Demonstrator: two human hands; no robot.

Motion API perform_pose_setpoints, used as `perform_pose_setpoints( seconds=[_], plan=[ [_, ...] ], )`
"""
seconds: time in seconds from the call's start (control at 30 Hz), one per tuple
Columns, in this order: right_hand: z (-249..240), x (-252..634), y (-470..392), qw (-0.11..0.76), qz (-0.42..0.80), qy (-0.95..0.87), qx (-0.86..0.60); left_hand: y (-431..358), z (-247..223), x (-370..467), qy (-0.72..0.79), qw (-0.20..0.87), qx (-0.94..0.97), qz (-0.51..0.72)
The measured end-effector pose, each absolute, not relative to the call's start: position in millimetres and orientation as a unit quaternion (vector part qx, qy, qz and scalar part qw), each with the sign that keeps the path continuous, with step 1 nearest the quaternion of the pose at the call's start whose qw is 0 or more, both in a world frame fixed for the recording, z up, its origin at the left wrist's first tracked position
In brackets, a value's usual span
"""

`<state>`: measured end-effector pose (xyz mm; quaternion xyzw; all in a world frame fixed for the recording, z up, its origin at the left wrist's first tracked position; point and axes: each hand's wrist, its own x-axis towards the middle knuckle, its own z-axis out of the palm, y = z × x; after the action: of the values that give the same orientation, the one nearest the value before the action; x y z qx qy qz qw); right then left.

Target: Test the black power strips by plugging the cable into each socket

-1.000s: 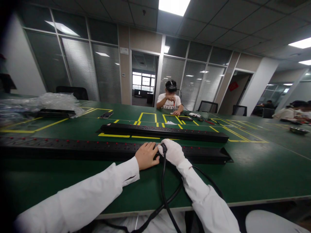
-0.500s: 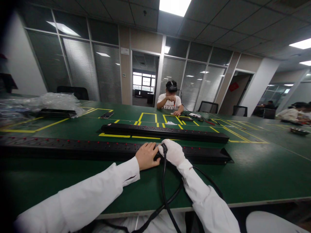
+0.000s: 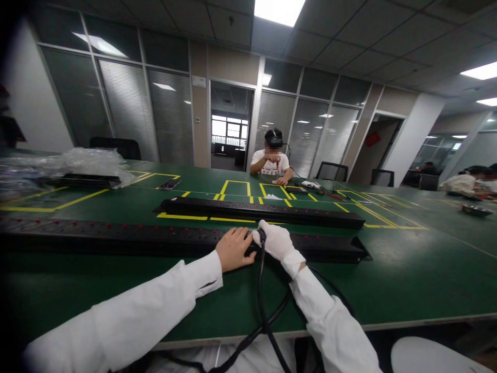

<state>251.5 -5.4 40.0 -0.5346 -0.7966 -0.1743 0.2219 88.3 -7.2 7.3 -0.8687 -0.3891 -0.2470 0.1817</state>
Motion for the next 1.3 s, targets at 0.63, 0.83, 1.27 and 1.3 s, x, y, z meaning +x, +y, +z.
perform_pose_setpoints(
  seconds=[0.63, 0.83, 1.27, 1.3],
  plan=[
    [35.3, 252.6, -11.5, 0.249, -0.202, -0.798, -0.511, -6.9, 6.0, 88.2, -0.386, 0.178, -0.870, -0.250],
    [34.4, 253.3, -10.8, 0.253, -0.206, -0.794, -0.514, -7.3, 6.3, 88.9, -0.388, 0.179, -0.869, -0.248],
    [34.5, 251.6, -12.4, 0.267, -0.210, -0.782, -0.523, -6.5, 5.8, 88.1, -0.387, 0.175, -0.869, -0.254],
    [34.4, 252.1, -13.2, 0.268, -0.212, -0.783, -0.520, -6.4, 5.5, 88.2, -0.385, 0.174, -0.870, -0.254]
  ],
)
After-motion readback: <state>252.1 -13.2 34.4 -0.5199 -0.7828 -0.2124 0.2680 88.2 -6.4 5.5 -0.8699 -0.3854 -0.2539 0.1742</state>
